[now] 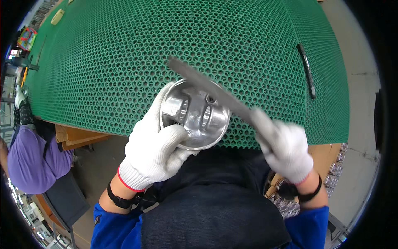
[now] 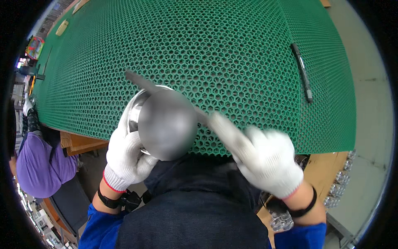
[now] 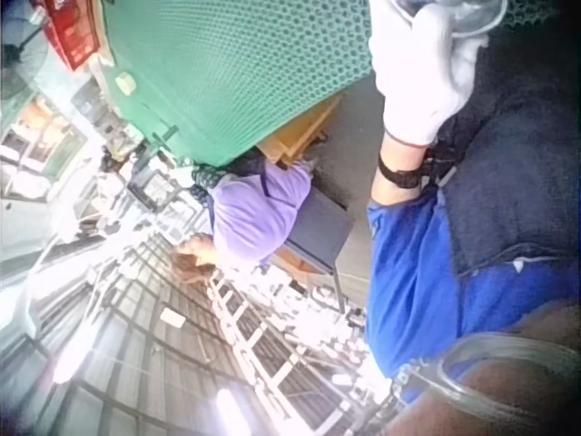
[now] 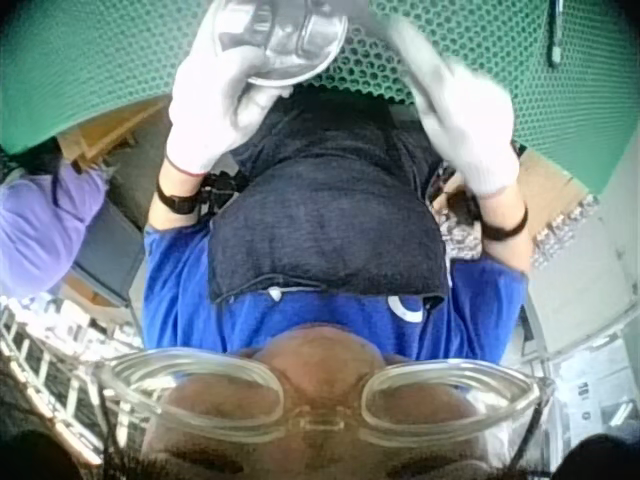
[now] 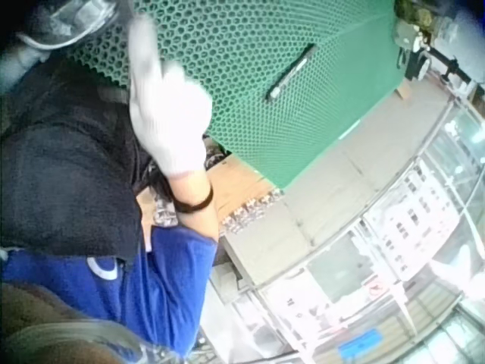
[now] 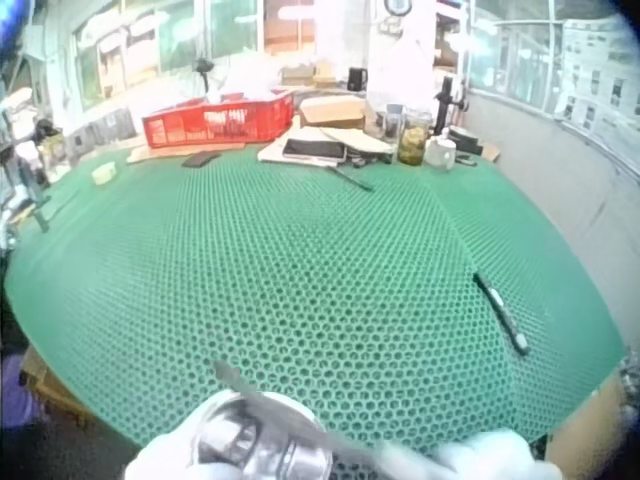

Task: Marking engine pistons with a marker and using a metal file to smooth internal surfaces.

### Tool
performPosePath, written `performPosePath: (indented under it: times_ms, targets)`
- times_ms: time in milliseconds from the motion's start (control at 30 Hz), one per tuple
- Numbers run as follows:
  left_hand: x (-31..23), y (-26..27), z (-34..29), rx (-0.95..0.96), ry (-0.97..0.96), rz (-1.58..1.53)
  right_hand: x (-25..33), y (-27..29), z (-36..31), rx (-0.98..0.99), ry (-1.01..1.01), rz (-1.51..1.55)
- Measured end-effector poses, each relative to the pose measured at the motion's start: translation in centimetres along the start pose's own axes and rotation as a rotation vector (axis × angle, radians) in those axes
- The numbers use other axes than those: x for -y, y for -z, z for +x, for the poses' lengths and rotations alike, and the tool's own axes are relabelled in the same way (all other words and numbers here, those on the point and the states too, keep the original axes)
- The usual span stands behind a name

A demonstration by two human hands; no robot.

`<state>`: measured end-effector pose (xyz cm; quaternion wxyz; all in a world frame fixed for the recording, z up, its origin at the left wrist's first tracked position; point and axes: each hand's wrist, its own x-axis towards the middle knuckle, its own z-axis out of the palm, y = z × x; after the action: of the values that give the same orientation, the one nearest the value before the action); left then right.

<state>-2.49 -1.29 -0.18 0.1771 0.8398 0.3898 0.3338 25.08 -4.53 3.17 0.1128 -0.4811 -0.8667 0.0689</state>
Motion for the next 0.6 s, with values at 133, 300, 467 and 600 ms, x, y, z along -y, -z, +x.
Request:
performPosePath:
  times_ms: [133, 300, 467, 600]
  targets:
    - [1.0, 0.4, -0.8, 0.132, 0.085, -0.124, 0.1, 2.9, 5.8, 0.036, 0.034, 0.114]
    - [-0.4, 0.5, -2.1, 0.130, 0.040, -0.300, 2.7, 8.7, 7.6, 0.355, 0.108, -0.024]
    - [0.9, 0.5, -1.6, 0.128, -0.007, -0.355, 3.9, 4.2, 12.8, 0.340, 0.145, -0.044]
    - [0.8, 0.6, -2.5, 0.116, 0.033, -0.312, 4.8, 8.7, 11.5, 0.497, 0.158, 0.241]
